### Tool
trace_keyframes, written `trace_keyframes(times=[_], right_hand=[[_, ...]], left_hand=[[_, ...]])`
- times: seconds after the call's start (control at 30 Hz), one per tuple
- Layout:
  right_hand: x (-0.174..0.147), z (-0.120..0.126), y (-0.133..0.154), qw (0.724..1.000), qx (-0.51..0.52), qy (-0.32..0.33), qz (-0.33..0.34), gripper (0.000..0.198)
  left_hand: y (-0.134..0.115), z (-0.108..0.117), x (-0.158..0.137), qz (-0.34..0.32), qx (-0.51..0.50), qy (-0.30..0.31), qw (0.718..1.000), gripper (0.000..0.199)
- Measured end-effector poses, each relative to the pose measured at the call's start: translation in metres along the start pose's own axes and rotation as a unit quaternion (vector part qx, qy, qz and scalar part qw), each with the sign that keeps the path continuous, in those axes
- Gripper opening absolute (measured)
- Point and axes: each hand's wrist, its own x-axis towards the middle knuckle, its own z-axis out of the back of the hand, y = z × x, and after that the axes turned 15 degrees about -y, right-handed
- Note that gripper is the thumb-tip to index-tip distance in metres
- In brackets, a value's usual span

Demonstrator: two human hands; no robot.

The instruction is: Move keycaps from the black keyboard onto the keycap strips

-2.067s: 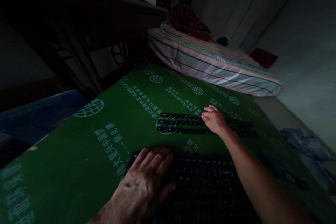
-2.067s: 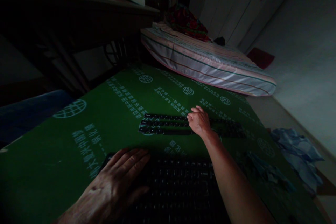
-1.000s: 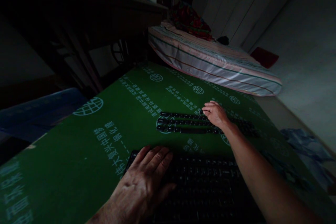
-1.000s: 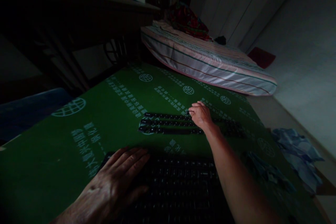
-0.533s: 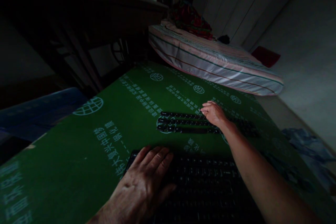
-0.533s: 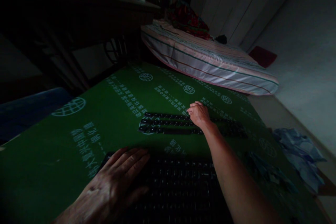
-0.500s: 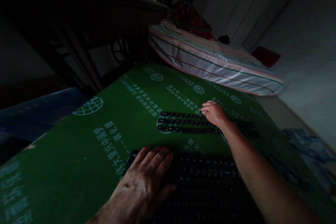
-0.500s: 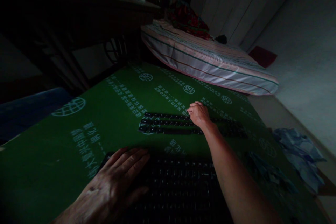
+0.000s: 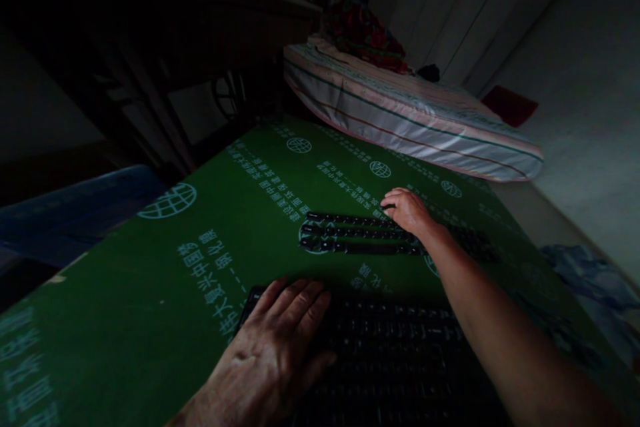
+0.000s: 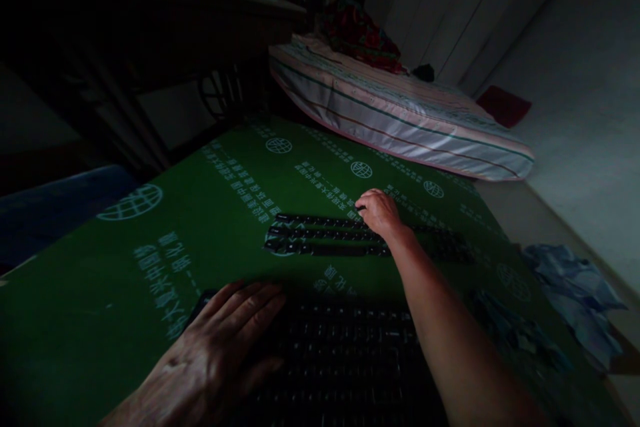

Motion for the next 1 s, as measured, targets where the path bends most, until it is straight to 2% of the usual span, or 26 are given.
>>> trace_keyframes(times=[0.4,0.73,1.0], right_hand=[[0.0055,0.0012,0.0004,1.000,0.000,0.014,-0.024,0.015],[0.0056,-0.0010,-0.0006,0.999,0.006,0.016,-0.044,0.024],[0.0098,-0.0068,-0.0072,0.997,0.055,0.014,-0.055,0.015]], left_hand=[[0.0014,-0.0037,-0.0019,-0.013,0.010,-0.007,1.000,0.055],[0.0001,-0.0021,-0.0005,-0.014,0.014,-0.009,1.000,0.053],[0.0004,-0.0032,-0.0004,0.007,-0.011,-0.003,1.000,0.052]])
